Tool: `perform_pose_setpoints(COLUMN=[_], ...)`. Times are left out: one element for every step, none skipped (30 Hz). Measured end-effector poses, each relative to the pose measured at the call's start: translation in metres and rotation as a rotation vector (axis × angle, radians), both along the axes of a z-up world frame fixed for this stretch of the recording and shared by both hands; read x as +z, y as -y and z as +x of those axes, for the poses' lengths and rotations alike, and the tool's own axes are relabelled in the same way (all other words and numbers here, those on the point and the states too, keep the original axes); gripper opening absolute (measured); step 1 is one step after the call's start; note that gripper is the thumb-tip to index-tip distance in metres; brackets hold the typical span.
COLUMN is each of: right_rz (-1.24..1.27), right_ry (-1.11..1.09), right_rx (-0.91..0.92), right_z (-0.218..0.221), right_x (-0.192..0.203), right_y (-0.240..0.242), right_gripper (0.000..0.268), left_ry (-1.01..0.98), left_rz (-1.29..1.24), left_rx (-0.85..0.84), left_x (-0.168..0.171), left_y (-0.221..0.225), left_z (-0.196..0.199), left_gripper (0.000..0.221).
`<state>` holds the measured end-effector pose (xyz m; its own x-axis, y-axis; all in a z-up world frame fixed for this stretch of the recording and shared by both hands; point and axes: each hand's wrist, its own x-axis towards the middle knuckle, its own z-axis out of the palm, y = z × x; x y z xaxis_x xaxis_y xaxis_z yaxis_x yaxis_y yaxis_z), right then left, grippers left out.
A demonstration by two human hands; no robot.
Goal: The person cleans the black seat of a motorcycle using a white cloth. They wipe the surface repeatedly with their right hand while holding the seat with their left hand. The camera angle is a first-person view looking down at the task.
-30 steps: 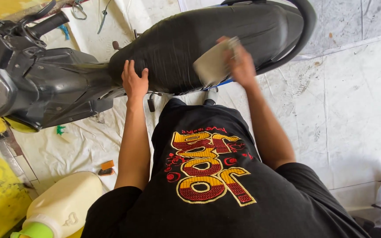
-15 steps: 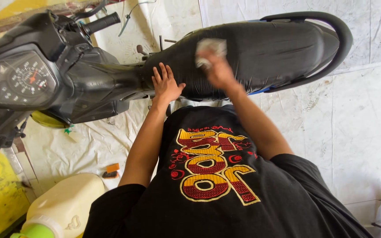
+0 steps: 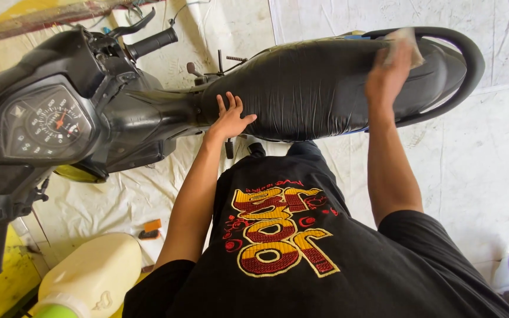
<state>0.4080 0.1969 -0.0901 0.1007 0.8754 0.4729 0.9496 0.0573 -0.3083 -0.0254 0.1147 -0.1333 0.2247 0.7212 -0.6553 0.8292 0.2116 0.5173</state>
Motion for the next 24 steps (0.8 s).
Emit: perform_pose_setpoints(right_rz=[-0.011,-0.073,-0.135,-0.141,-0.287,-0.449,-0.472,-0.545,-0.618,-0.617,-0.714,-0.821,-0.829,-0.755,-0.677,-0.684,-0.668,-0.652,-0.658,-0.657,-0.654,-0.657,-0.695,-0.721], right_ry=[0.003,-0.012,-0.028,-0.035,-0.046,-0.064,-0.076,-0.072,-0.069,-0.072,-0.088,-0.105,-0.109,0.026,0.161,0.157,0.181,0.201,0.193,0.08,-0.032,-0.041,-0.291,-0.533], right_rx=[0.008,0.21,0.411,0.419,0.524,0.627,0.632,0.718,0.804,0.816,0.898,0.979,0.989,1.054,1.116,1.118,1.043,0.97,0.973,0.887,0.799,0.799,0.652,0.495], right_z=[-0.025,-0.05,-0.074,-0.103,-0.131,-0.159,-0.181,-0.2,-0.22,-0.22,-0.221,-0.221,-0.211,-0.203,-0.194,-0.178,-0.161,-0.147,-0.124,-0.103,-0.081,-0.056,-0.03,-0.004], right_x=[-0.001,-0.002,-0.003,-0.004,-0.005,-0.005,-0.003,0.0,0.005,0.008,0.011,0.014,0.008,0.003,-0.003,-0.001,0.0,0.002,0.014,0.027,0.039,0.048,0.056,0.064], right_y=[0.004,0.005,0.007,0.006,0.006,0.018,0.023,0.018,0.014,0.001,-0.013,-0.019,-0.026,-0.038,-0.05,-0.06,-0.07,-0.077,-0.078,-0.087,-0.097,-0.097,-0.098,-0.102], right_gripper=[0.033,0.048,0.067,0.067,0.07,0.072,0.072,0.075,0.078,0.078,0.076,0.074,0.074,0.069,0.063,0.063,0.061,0.059,0.059,0.051,0.043,0.043,0.042,0.041], left_ry=[0.003,-0.029,-0.062,-0.067,-0.13,-0.195,-0.201,-0.246,-0.292,-0.297,-0.338,-0.377,-0.381,-0.407,-0.432,-0.434,-0.446,-0.462,-0.467,-0.478,-0.489,-0.496,-0.493,-0.485], left_rz=[-0.011,-0.025,-0.038,-0.046,-0.037,-0.045,-0.07,-0.063,-0.056,-0.057,-0.062,-0.075,-0.086,-0.095,-0.104,-0.111,-0.104,-0.098,-0.107,-0.054,0.0,-0.005,0.033,0.077], left_rx=[0.008,0.015,0.021,0.028,0.05,0.067,0.069,0.093,0.117,0.127,0.144,0.157,0.164,0.169,0.175,0.174,0.183,0.192,0.191,0.208,0.224,0.221,0.25,0.279], left_x=[0.012,0.023,0.034,0.041,0.047,0.053,0.059,0.064,0.07,0.067,0.064,0.061,0.06,0.06,0.06,0.053,0.045,0.039,0.036,0.033,0.029,0.03,0.03,0.029], left_y=[0.003,0.004,0.003,-0.003,-0.009,-0.004,0.002,-0.001,-0.004,-0.011,-0.016,-0.016,-0.015,-0.019,-0.023,-0.024,-0.025,-0.023,-0.018,-0.021,-0.024,-0.021,-0.018,-0.019], left_z=[0.007,0.014,0.022,0.03,0.038,0.048,0.053,0.061,0.069,0.073,0.077,0.082,0.086,0.088,0.092,0.093,0.095,0.095,0.095,0.094,0.092,0.091,0.09,0.09], left_gripper=[0.102,0.103,0.104,0.104,0.106,0.108,0.108,0.112,0.115,0.115,0.118,0.12,0.12,0.121,0.122,0.122,0.122,0.123,0.123,0.124,0.124,0.124,0.126,0.127])
